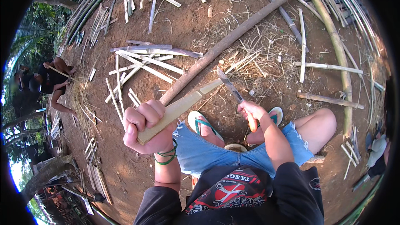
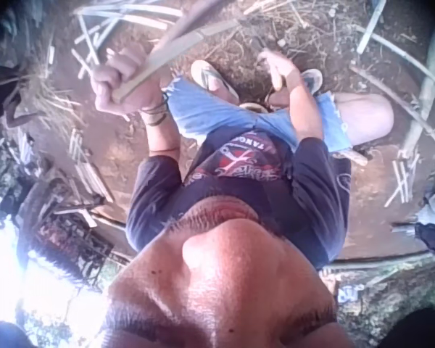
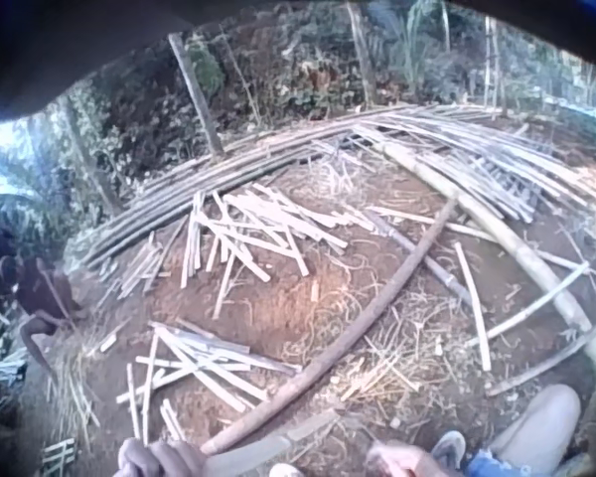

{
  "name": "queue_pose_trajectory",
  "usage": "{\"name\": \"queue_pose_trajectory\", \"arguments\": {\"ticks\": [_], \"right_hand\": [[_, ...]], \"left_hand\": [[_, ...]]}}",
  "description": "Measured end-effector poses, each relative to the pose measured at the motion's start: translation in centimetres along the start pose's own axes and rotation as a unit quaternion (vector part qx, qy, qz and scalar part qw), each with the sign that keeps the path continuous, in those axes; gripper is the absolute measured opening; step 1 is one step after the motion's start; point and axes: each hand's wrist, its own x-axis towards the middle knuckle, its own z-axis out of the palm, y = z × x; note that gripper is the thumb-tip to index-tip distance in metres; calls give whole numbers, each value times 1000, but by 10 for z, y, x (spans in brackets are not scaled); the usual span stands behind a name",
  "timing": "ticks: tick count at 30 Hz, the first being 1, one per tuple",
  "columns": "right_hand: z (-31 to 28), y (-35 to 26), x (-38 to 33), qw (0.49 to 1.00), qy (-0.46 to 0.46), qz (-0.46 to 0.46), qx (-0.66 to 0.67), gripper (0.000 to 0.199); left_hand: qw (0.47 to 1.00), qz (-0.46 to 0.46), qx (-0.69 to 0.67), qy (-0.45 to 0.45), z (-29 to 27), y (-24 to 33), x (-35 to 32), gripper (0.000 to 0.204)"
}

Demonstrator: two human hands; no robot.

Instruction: The person sits on the ground and uses a knife to shave and sharpen a piece of bamboo. They repeatedly scrape the surface and shape the tip, then set the piece aside and pick up another to continue the process.

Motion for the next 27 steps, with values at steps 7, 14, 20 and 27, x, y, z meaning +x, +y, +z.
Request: {"name": "queue_pose_trajectory", "arguments": {"ticks": [7,14,20,27], "right_hand": [[61,-38,-73,838,231,-199,-453,21],[41,-18,-29,845,265,-135,-445,23],[27,17,-14,891,287,-163,-311,24],[80,-25,-69,963,162,-108,-185,19]], "left_hand": [[1000,8,4,-19,3,0,-5,27],[1000,9,8,-2,3,0,-7,27],[1000,7,13,-16,13,-2,-7,28],[995,52,44,68,17,-11,5,29]]}}
